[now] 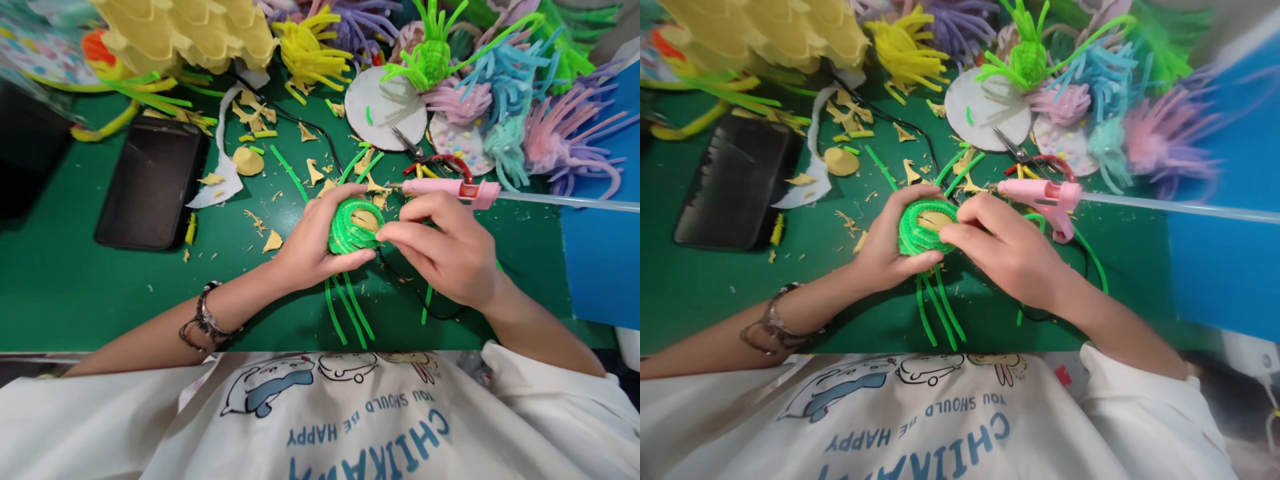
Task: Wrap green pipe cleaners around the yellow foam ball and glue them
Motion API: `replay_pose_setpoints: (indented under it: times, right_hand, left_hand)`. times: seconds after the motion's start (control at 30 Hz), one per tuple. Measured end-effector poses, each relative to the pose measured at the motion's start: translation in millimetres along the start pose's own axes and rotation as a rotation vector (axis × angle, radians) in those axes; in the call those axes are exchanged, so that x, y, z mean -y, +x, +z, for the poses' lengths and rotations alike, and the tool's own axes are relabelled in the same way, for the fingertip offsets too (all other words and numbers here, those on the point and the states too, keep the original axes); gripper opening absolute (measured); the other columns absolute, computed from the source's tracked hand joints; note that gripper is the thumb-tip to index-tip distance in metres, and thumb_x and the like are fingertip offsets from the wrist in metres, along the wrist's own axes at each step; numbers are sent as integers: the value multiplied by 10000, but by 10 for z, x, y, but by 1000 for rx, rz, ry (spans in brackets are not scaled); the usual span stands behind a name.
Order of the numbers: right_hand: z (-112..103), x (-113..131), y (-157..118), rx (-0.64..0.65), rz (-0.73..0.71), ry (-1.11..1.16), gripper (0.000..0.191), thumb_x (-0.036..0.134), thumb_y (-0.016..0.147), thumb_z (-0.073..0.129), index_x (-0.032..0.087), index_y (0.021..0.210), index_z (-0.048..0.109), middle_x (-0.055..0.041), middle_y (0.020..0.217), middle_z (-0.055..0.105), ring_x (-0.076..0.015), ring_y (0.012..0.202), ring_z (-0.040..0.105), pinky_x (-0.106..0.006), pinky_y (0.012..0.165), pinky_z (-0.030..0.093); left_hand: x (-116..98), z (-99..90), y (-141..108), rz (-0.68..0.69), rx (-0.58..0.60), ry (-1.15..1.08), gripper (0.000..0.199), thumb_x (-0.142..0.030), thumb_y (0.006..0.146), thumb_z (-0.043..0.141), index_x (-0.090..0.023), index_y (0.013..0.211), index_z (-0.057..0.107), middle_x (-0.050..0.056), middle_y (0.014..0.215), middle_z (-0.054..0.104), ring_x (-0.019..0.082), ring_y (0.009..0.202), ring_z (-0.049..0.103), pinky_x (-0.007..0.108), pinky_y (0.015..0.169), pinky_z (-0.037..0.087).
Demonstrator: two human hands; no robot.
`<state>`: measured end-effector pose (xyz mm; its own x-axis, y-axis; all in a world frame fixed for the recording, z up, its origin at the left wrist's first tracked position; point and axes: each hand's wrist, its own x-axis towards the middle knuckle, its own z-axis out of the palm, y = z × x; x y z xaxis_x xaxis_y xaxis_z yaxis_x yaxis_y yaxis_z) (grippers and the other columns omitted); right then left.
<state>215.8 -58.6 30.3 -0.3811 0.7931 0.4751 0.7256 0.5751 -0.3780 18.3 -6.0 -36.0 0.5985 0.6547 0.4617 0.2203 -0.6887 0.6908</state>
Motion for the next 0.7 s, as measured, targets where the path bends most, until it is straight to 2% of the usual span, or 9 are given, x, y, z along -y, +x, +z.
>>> replay_pose_setpoints:
  times: [0.17, 0.3, 0.4, 0.53, 0.63, 0.7]
  right_hand:
    - [-23, -56, -1, -11, -204, -38, 139, 123, 927, 543, 213, 929, 648, 18, 822, 584, -106, 758, 566, -294, 762, 527]
    - [-21, -68, -8, -13, -241, -45, 155, 107, 928, 542, 184, 997, 657, 9, 841, 587, -99, 766, 571, -284, 768, 526]
    - [-20, -49, -10, -7, -211, -43, 167, 138, 946, 520, 217, 987, 661, 18, 818, 585, -113, 771, 576, -312, 807, 531]
    - [-24, 10, 1, 41, -59, -35, 188, 240, 973, 497, 249, 855, 643, 22, 745, 566, -140, 757, 570, -354, 835, 528]
    - [-31, 49, 14, 68, 21, 12, 214, 263, 982, 478, 239, 827, 624, 19, 722, 563, -136, 715, 546, -354, 820, 516]
    - [-39, 58, 22, 96, 24, 51, 214, 250, 982, 473, 235, 820, 612, 17, 734, 565, -131, 707, 534, -339, 782, 506]
  left_hand:
    - [-2, -7, 4, 13, -9, -4, 647, -668, 901, 499, -241, 1371, 374, 100, 1282, 619, 266, 1174, 622, 386, 936, 506]
    - [-2, -4, 3, 8, -10, -14, 650, -663, 894, 517, -243, 1370, 373, 97, 1278, 621, 269, 1179, 619, 386, 942, 498]
    - [-5, -2, 3, -19, 12, -4, 667, -674, 885, 518, -233, 1365, 376, 107, 1283, 616, 278, 1190, 614, 393, 951, 499]
    - [-21, -8, 7, -28, 33, 22, 673, -672, 881, 518, -229, 1367, 373, 116, 1324, 595, 285, 1212, 599, 407, 979, 489]
    - [-33, -13, 11, -24, 48, 51, 677, -672, 881, 514, -227, 1370, 374, 121, 1329, 594, 292, 1218, 592, 414, 980, 480]
    - [-37, -13, 11, -9, 48, 68, 665, -651, 884, 531, -228, 1374, 374, 121, 1331, 597, 293, 1222, 588, 407, 970, 476]
